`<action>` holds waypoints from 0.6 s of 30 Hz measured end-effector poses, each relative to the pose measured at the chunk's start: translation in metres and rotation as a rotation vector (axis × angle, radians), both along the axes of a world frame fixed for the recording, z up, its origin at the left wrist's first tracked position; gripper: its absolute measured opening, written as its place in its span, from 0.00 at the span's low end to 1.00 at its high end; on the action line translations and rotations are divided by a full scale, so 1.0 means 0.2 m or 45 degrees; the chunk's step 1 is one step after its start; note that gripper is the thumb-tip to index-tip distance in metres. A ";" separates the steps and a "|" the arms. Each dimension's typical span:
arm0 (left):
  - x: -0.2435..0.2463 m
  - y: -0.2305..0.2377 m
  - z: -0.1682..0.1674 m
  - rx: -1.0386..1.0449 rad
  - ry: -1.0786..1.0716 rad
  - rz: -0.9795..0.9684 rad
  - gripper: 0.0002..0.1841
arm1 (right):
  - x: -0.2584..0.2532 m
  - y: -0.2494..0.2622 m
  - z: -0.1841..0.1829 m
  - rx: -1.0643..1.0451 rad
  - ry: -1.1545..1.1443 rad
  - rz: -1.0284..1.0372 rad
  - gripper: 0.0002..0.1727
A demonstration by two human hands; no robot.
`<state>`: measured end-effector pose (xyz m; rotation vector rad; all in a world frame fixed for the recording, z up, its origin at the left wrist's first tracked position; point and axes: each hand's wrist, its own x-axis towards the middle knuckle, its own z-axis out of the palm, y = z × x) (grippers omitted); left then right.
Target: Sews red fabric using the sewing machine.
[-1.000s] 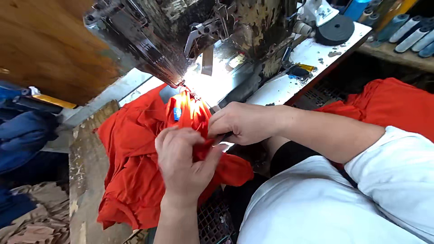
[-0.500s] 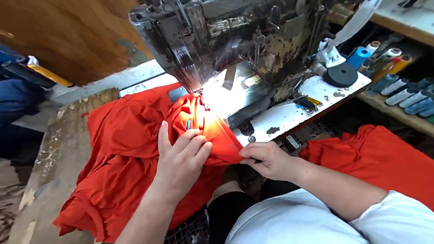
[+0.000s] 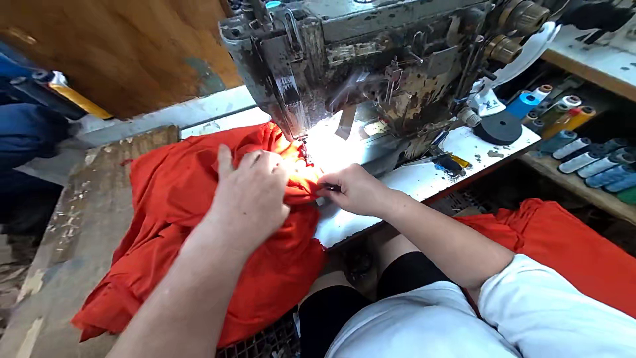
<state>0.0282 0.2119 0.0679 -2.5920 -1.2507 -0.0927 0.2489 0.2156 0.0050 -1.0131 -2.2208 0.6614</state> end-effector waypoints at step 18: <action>-0.03 -0.01 -0.09 0.114 -0.077 -0.164 0.23 | -0.01 -0.02 -0.08 -0.080 0.279 -0.053 0.07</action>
